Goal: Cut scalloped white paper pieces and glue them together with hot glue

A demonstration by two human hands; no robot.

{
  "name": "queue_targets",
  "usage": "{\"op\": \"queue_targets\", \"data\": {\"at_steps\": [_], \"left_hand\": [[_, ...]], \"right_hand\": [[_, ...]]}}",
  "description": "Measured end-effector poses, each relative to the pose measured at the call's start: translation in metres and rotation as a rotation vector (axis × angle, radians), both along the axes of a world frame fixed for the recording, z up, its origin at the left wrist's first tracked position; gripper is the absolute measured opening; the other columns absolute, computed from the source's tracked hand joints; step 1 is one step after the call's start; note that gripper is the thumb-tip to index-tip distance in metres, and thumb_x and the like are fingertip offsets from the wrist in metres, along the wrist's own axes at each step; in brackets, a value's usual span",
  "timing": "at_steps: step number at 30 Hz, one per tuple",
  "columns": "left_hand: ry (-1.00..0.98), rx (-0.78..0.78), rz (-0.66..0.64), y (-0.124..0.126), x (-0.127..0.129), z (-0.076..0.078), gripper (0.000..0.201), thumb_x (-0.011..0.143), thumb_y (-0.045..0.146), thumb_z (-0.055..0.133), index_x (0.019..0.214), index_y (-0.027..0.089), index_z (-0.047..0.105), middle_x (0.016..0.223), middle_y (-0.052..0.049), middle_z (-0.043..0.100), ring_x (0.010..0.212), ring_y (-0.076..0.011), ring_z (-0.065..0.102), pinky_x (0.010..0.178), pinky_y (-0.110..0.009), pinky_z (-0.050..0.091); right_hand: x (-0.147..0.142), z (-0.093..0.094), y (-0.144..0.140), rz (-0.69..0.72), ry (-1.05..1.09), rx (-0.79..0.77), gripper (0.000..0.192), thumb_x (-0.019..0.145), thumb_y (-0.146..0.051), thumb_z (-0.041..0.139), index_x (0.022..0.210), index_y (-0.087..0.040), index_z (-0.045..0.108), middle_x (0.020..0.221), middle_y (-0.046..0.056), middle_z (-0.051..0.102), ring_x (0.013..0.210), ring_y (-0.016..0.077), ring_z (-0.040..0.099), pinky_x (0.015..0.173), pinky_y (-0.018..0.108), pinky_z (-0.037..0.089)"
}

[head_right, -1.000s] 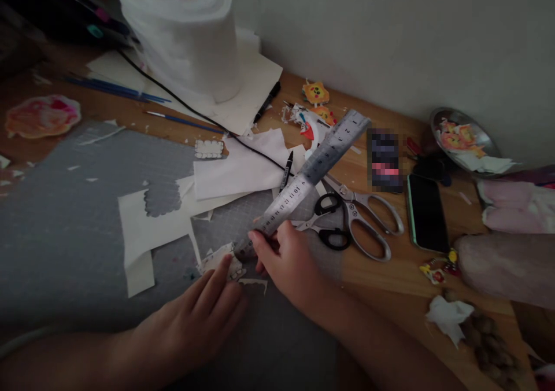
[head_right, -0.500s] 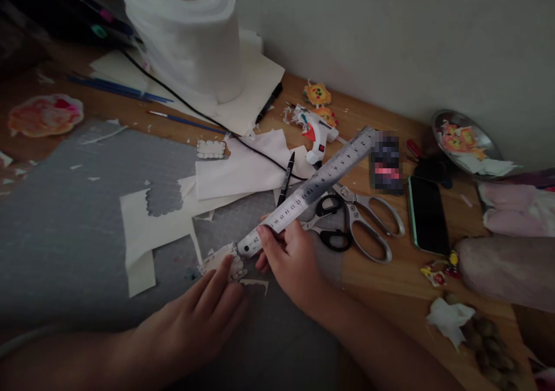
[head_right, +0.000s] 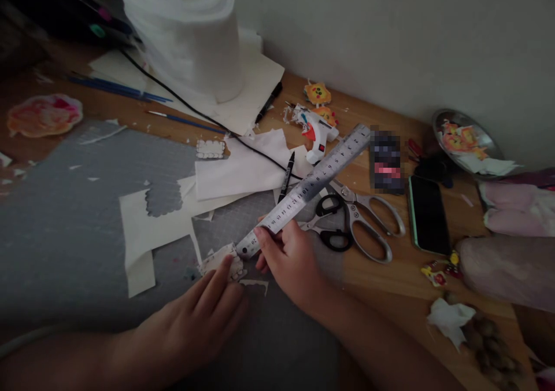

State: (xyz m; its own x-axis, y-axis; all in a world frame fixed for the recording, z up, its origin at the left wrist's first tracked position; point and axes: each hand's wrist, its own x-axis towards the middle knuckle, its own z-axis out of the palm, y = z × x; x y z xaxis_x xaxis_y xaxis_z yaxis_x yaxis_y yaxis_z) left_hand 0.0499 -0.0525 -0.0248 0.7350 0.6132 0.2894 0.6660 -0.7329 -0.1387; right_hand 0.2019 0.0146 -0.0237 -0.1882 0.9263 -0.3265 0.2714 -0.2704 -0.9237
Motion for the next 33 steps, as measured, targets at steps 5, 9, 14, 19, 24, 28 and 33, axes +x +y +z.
{"op": "queue_targets", "data": {"at_steps": [5, 9, 14, 19, 24, 28, 33], "left_hand": [[0.006, -0.003, -0.008, -0.0003, -0.0002, -0.0014, 0.017, 0.082, 0.014, 0.037, 0.084, 0.011, 0.054, 0.079, -0.004, 0.061, 0.091, -0.0252, 0.062, 0.081, -0.035, 0.040], [0.010, -0.012, -0.001, -0.0002, -0.0002, -0.0011, 0.018, 0.082, 0.012, 0.035, 0.084, 0.012, 0.054, 0.080, -0.004, 0.061, 0.092, -0.0248, 0.062, 0.081, -0.034, 0.040], [-0.009, -0.008, 0.002, 0.0005, -0.0003, -0.0007, 0.019, 0.082, 0.012, 0.036, 0.084, 0.012, 0.055, 0.079, -0.004, 0.061, 0.091, -0.0242, 0.062, 0.079, -0.033, 0.039], [0.020, -0.031, -0.019, 0.0021, -0.0009, 0.0024, 0.016, 0.083, 0.014, 0.039, 0.087, 0.010, 0.054, 0.082, -0.006, 0.061, 0.091, -0.0247, 0.062, 0.081, -0.035, 0.039], [0.015, -0.034, -0.007, 0.0007, -0.0004, 0.0013, 0.015, 0.082, 0.016, 0.039, 0.086, 0.012, 0.054, 0.082, -0.005, 0.061, 0.092, -0.0244, 0.061, 0.080, -0.034, 0.040], [-0.003, -0.019, 0.000, 0.0000, 0.0001, -0.0008, 0.014, 0.082, 0.014, 0.040, 0.084, 0.012, 0.054, 0.079, -0.005, 0.058, 0.093, -0.0246, 0.060, 0.081, -0.035, 0.038], [-0.013, -0.012, -0.006, 0.0012, 0.0001, -0.0002, 0.014, 0.082, 0.014, 0.040, 0.081, 0.012, 0.053, 0.077, -0.005, 0.058, 0.092, -0.0252, 0.060, 0.080, -0.035, 0.040]], "right_hand": [[0.0004, 0.0007, 0.0006, 0.001, -0.002, 0.009, 0.022, 0.081, -0.038, 0.052, 0.090, -0.018, 0.050, 0.049, -0.007, 0.052, 0.039, 0.0088, 0.054, 0.036, 0.018, 0.045], [0.0006, -0.0001, 0.0016, 0.003, 0.025, 0.004, 0.022, 0.080, -0.038, 0.053, 0.089, -0.018, 0.049, 0.051, -0.007, 0.052, 0.039, 0.0084, 0.054, 0.037, 0.017, 0.045], [-0.0002, 0.0004, 0.0018, -0.034, 0.002, 0.008, 0.022, 0.080, -0.039, 0.052, 0.089, -0.019, 0.048, 0.051, -0.007, 0.054, 0.038, 0.0089, 0.054, 0.035, 0.018, 0.045], [-0.0005, 0.0000, 0.0018, -0.019, -0.003, 0.011, 0.022, 0.081, -0.038, 0.051, 0.090, -0.019, 0.049, 0.050, -0.007, 0.053, 0.039, 0.0090, 0.054, 0.035, 0.018, 0.045], [0.0003, -0.0010, 0.0013, 0.000, 0.006, 0.010, 0.022, 0.082, -0.038, 0.052, 0.091, -0.018, 0.049, 0.050, -0.007, 0.052, 0.040, 0.0086, 0.054, 0.036, 0.017, 0.045], [0.0000, -0.0008, 0.0012, 0.009, -0.004, 0.016, 0.022, 0.082, -0.038, 0.052, 0.091, -0.018, 0.049, 0.049, -0.008, 0.052, 0.039, 0.0086, 0.054, 0.036, 0.017, 0.045], [-0.0002, -0.0013, 0.0015, 0.018, 0.003, 0.018, 0.022, 0.082, -0.038, 0.051, 0.091, -0.018, 0.050, 0.050, -0.007, 0.052, 0.039, 0.0084, 0.054, 0.036, 0.017, 0.044]]}}
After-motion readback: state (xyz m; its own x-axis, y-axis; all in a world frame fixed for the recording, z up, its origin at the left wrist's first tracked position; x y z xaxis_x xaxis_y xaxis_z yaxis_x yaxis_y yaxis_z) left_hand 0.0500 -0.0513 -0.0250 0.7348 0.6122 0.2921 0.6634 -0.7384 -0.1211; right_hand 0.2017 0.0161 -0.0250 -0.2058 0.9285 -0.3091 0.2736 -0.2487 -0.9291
